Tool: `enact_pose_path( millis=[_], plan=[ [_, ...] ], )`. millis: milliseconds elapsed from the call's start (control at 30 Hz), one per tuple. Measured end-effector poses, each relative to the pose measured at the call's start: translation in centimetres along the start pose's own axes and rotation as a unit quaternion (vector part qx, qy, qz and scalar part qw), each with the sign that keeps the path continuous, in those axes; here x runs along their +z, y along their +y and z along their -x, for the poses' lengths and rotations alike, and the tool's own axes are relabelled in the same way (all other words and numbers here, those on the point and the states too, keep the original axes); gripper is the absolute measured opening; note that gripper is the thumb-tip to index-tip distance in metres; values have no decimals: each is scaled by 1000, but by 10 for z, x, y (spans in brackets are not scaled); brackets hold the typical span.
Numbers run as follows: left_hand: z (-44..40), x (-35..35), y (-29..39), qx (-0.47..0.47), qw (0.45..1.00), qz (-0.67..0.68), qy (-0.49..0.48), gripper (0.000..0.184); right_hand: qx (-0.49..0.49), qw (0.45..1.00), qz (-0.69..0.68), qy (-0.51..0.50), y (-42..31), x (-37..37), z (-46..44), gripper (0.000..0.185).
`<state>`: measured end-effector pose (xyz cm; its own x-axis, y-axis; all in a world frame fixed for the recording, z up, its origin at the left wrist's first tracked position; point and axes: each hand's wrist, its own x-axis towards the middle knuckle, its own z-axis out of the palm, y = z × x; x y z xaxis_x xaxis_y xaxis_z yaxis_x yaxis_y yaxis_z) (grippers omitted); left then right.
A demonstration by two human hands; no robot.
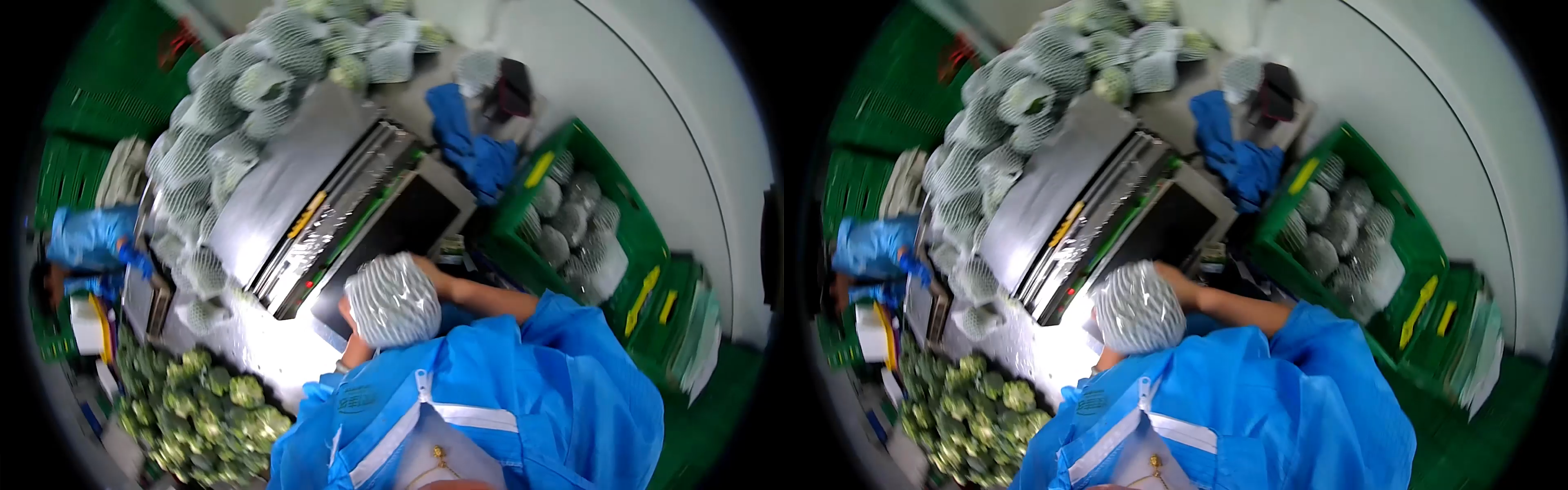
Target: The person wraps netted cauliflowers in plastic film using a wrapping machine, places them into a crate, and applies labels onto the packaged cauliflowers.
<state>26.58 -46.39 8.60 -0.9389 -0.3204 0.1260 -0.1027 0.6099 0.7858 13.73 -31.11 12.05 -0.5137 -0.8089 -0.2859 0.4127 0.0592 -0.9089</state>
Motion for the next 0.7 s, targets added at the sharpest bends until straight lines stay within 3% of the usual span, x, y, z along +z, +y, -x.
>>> enact_pose_path(
  millis=[67,100,133,200,300,433,567,667,700],
  plan=[
    [5,-9,21,-19,997,68,-21,35,-62,993,26,-102,-19,7,30,31],
    [4,-12,31,-31,995,93,-31,37,36,991,-61,-110,-57,13,50,33],
    [3,-14,40,-44,991,120,-43,38,-42,985,42,-165,-55,5,55,33],
    [-6,-12,61,-77,979,175,-72,41,-148,961,162,-169,-81,3,73,35],
    [-16,-4,98,-137,946,270,-118,45,-384,901,198,-37,-98,-11,101,29],
    [-23,29,148,-214,880,382,-182,51,-324,801,469,181,-94,-47,171,12],
    [-31,74,202,-282,797,465,-262,57,-363,752,424,351,-94,-89,251,15],
    [-34,112,242,-329,730,498,-333,62,-235,881,123,392,-97,-106,309,22],
    [-37,124,256,-344,707,506,-354,63,-131,932,-115,318,-94,-123,329,28]
  ],
)
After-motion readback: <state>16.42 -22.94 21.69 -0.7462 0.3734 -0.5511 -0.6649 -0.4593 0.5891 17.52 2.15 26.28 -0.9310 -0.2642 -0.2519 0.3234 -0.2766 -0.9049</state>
